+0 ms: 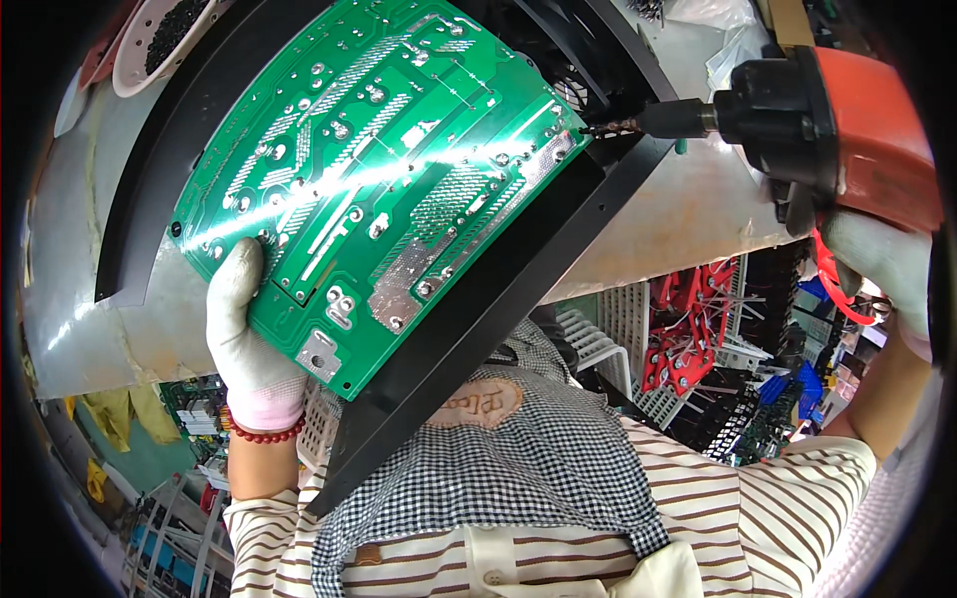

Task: The person assembles an electronic device by applying a label to a black casing, using a pneumatic screwdriver to fasten a green circuit board, and attaching a red power supply unit. They connect internal wires and secure components within the casing.

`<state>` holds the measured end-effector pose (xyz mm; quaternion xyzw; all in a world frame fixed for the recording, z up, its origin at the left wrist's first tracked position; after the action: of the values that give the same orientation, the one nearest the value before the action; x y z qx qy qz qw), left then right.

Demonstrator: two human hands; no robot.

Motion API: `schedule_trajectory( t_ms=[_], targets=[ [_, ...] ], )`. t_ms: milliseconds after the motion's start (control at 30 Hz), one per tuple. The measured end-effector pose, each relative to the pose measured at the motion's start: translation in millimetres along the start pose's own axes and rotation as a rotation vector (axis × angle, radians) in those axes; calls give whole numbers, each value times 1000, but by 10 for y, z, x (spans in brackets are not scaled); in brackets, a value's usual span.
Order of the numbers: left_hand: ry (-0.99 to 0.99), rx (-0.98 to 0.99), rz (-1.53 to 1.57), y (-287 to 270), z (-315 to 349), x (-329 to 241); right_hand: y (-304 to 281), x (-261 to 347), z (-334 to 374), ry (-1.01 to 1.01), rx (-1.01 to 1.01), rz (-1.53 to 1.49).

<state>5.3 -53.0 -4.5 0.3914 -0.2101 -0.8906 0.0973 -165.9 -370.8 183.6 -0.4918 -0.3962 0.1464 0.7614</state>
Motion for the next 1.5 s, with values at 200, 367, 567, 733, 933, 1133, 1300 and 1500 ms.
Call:
schedule_trajectory(
  t_ms=[200, 367, 567, 733, 933, 1133, 1300, 1500],
  targets=[
    [-56, 58, 22, 5, -20, 40, 9, 143, -149, -21, 51, 95],
    [-86, 142, 32, 82, -51, 59, 11, 264, -243, -9, 66, 149],
    [-90, 159, 63, 92, -75, 111, 90, 309, -290, -29, 106, 210],
    [-92, 173, 43, 154, -86, 135, 90, 328, -291, -15, 115, 230],
    [-148, 144, 49, 188, -100, 203, 100, 371, -287, -15, 121, 247],
    [-106, 96, -6, 257, -56, 193, 80, 452, -339, -13, 115, 260],
    [-133, 228, -63, 225, -106, 243, 6, 445, -185, 87, 77, 268],
    [-174, 255, -19, 308, -169, 338, -93, 357, -245, 201, 25, 273]
  ],
)
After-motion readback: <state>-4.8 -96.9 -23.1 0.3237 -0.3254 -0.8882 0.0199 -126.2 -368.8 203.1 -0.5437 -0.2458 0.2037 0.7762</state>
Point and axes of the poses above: each hand's wrist, its own z-axis away from the middle knuckle, its own y-axis out of the palm, x = y × z, the point moved 5 cm from there along -z, towards the middle knuckle, and after that the axes turned 12 degrees about -x, right-handed, at the moved point
